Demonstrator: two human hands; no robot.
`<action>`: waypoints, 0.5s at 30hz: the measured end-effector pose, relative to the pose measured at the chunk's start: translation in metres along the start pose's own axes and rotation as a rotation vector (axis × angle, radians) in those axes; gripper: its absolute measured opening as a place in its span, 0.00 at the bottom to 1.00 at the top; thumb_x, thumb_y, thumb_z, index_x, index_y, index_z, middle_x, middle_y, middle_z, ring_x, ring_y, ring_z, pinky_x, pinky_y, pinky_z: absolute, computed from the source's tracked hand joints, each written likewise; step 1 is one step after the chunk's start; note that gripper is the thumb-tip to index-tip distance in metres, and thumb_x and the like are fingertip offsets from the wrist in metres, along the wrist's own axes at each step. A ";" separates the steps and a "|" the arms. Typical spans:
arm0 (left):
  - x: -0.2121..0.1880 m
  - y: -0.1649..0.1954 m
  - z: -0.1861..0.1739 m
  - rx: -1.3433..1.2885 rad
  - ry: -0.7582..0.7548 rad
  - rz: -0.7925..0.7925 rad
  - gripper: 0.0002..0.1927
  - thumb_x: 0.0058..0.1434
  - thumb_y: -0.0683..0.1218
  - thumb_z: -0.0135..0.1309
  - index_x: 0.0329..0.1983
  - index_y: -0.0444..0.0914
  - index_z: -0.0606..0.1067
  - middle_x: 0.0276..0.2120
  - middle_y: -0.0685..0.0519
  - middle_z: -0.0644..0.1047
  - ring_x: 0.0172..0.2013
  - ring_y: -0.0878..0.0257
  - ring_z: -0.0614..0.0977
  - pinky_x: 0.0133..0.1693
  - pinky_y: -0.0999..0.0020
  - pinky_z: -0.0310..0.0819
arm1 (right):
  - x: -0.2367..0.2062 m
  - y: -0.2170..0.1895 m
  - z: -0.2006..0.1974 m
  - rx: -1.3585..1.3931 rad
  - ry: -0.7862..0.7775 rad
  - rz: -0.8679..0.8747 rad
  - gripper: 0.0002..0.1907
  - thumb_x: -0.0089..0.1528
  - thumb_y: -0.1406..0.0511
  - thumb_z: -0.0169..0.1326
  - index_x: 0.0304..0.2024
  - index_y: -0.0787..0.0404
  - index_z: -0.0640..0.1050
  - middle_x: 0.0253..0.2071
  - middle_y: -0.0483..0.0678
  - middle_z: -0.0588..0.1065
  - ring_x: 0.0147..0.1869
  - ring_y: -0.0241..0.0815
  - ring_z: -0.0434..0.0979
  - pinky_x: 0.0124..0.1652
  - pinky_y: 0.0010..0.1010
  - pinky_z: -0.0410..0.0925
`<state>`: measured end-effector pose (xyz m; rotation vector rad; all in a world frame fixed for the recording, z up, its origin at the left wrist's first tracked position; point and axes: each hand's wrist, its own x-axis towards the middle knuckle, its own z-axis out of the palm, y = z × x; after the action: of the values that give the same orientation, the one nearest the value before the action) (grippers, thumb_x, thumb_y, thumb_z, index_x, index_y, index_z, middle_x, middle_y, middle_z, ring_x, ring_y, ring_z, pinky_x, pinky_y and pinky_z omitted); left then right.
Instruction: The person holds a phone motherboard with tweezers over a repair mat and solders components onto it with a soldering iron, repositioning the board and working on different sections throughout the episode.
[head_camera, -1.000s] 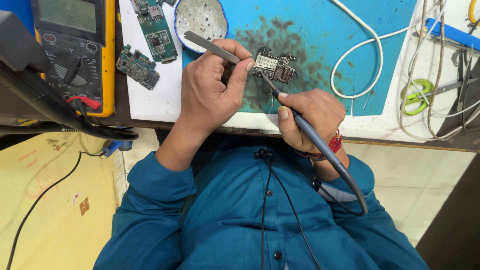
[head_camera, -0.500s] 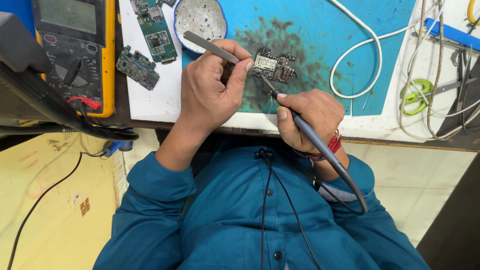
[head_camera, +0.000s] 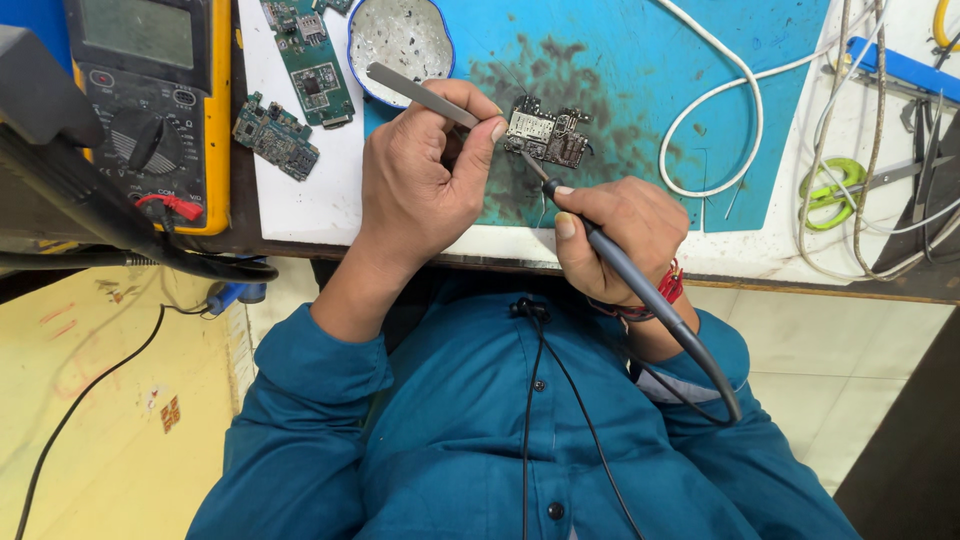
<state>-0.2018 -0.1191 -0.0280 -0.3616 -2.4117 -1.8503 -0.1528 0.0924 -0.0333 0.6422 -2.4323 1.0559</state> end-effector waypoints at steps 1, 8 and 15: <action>0.000 0.000 0.000 0.004 0.001 0.003 0.04 0.73 0.38 0.58 0.45 0.35 0.74 0.24 0.57 0.75 0.24 0.73 0.76 0.28 0.76 0.67 | 0.000 0.000 0.000 0.000 0.004 -0.003 0.05 0.65 0.68 0.59 0.41 0.64 0.80 0.30 0.51 0.78 0.31 0.49 0.78 0.33 0.37 0.68; 0.000 0.000 0.000 -0.001 -0.003 0.002 0.04 0.73 0.38 0.58 0.45 0.35 0.74 0.24 0.57 0.76 0.24 0.73 0.77 0.27 0.77 0.67 | 0.001 -0.001 -0.001 0.008 -0.003 0.003 0.05 0.66 0.68 0.59 0.42 0.64 0.80 0.31 0.51 0.78 0.32 0.48 0.78 0.34 0.37 0.68; 0.001 0.001 0.000 -0.005 -0.002 0.001 0.04 0.73 0.38 0.58 0.45 0.35 0.74 0.24 0.57 0.75 0.24 0.74 0.76 0.27 0.77 0.66 | 0.002 -0.001 -0.001 0.000 0.003 0.001 0.05 0.65 0.68 0.59 0.41 0.64 0.80 0.30 0.50 0.77 0.30 0.48 0.77 0.33 0.37 0.67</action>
<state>-0.2022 -0.1191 -0.0267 -0.3652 -2.4087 -1.8567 -0.1535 0.0922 -0.0309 0.6390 -2.4306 1.0567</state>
